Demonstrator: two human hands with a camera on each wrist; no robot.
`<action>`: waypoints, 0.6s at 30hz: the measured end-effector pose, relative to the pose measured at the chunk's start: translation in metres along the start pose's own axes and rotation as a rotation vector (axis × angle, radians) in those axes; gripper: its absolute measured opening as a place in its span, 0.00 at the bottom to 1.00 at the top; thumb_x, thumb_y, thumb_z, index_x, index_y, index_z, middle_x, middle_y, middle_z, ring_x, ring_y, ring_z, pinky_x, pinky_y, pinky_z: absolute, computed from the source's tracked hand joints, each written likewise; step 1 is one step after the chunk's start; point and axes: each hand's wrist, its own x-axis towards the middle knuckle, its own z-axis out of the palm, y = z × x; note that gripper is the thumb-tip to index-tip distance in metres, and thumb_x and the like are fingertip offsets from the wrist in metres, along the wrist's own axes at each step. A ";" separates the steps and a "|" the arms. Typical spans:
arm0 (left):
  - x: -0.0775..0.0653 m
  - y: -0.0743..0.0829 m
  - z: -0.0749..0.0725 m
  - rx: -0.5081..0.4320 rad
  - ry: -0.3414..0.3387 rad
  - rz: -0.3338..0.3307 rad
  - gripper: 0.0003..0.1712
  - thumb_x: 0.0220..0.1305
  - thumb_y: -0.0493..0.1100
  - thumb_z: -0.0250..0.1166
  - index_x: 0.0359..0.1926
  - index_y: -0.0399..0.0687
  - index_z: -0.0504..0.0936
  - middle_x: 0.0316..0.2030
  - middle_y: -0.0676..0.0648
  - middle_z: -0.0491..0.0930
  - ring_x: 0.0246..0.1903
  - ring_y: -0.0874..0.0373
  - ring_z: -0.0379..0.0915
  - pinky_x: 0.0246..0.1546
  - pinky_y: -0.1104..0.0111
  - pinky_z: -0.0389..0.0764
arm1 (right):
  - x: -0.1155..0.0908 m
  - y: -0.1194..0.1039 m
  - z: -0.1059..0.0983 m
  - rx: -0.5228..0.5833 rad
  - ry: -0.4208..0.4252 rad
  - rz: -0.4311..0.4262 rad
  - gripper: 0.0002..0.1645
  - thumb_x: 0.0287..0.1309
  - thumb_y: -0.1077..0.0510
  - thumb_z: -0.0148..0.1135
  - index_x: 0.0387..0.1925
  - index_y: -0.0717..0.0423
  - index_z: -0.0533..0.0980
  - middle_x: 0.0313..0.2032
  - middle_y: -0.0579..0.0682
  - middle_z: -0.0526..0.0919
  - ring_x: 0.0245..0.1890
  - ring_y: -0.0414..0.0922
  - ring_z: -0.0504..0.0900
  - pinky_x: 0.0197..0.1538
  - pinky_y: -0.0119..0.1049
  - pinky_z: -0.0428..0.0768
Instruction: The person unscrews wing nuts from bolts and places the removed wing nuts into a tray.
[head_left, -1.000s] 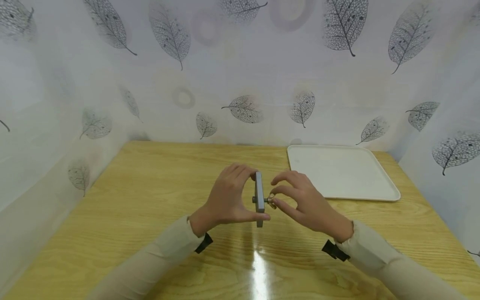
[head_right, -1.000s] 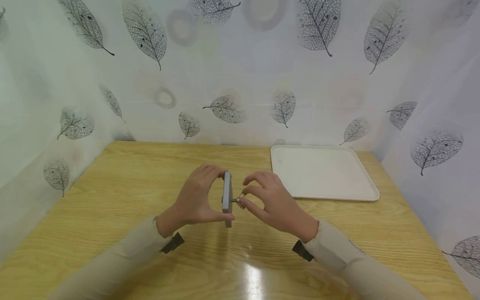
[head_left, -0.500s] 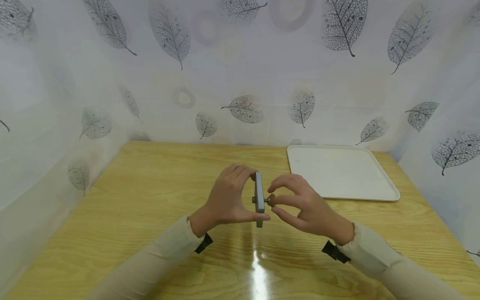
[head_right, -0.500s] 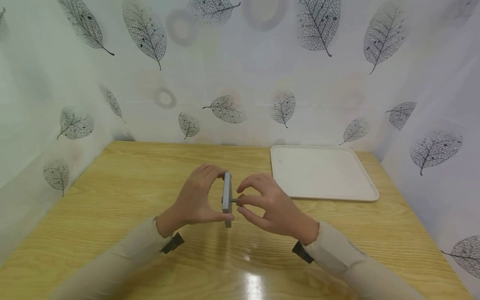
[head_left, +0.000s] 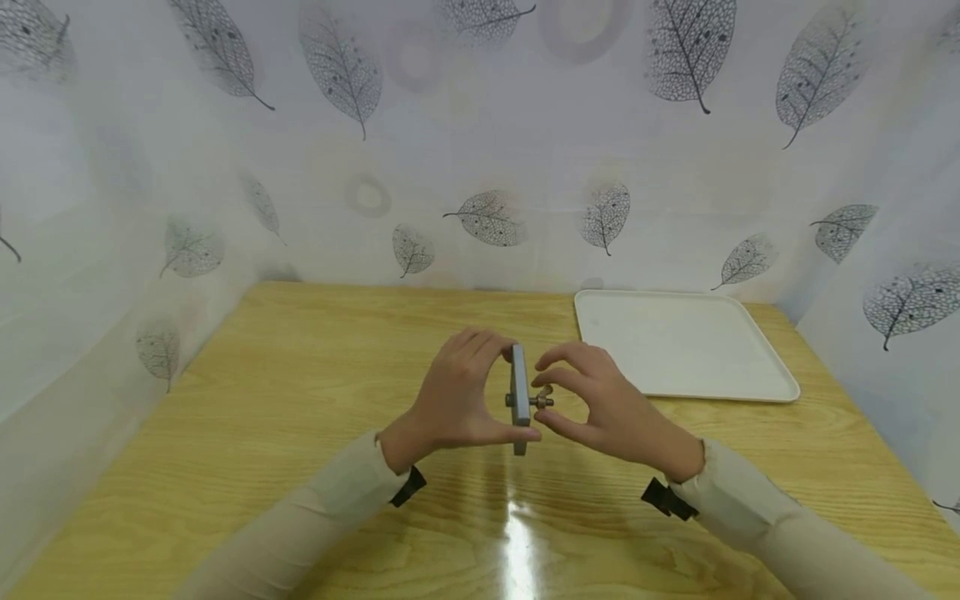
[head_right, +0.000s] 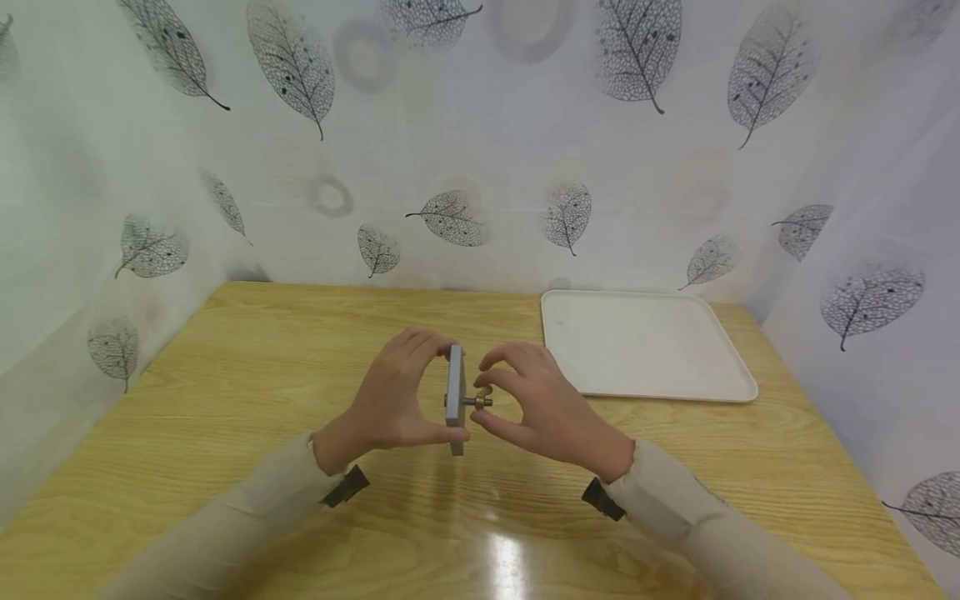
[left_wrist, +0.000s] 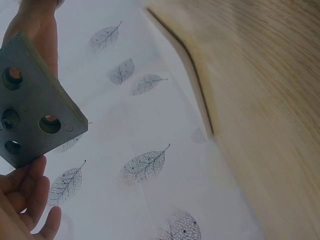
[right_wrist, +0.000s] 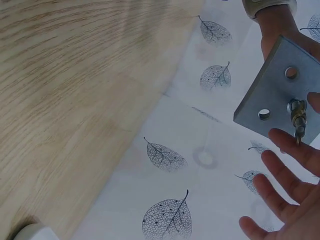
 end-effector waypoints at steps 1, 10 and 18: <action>0.000 0.000 0.000 -0.002 0.002 0.001 0.49 0.40 0.82 0.57 0.44 0.44 0.76 0.38 0.50 0.78 0.42 0.56 0.71 0.49 0.61 0.73 | 0.000 0.000 0.000 0.010 0.003 -0.004 0.19 0.62 0.41 0.54 0.39 0.51 0.78 0.47 0.49 0.76 0.50 0.47 0.72 0.56 0.52 0.66; 0.000 0.001 -0.003 -0.003 0.000 -0.006 0.51 0.42 0.85 0.50 0.45 0.44 0.76 0.37 0.49 0.78 0.41 0.56 0.70 0.48 0.61 0.73 | 0.002 -0.003 -0.004 0.082 0.113 -0.172 0.17 0.64 0.44 0.52 0.31 0.50 0.79 0.43 0.50 0.77 0.51 0.50 0.72 0.59 0.45 0.64; 0.000 0.002 -0.002 0.003 0.000 -0.003 0.46 0.33 0.74 0.69 0.44 0.44 0.76 0.37 0.50 0.78 0.41 0.56 0.70 0.48 0.62 0.72 | 0.003 -0.003 -0.002 0.057 0.128 -0.225 0.17 0.64 0.46 0.53 0.31 0.53 0.80 0.43 0.52 0.77 0.49 0.50 0.73 0.58 0.44 0.66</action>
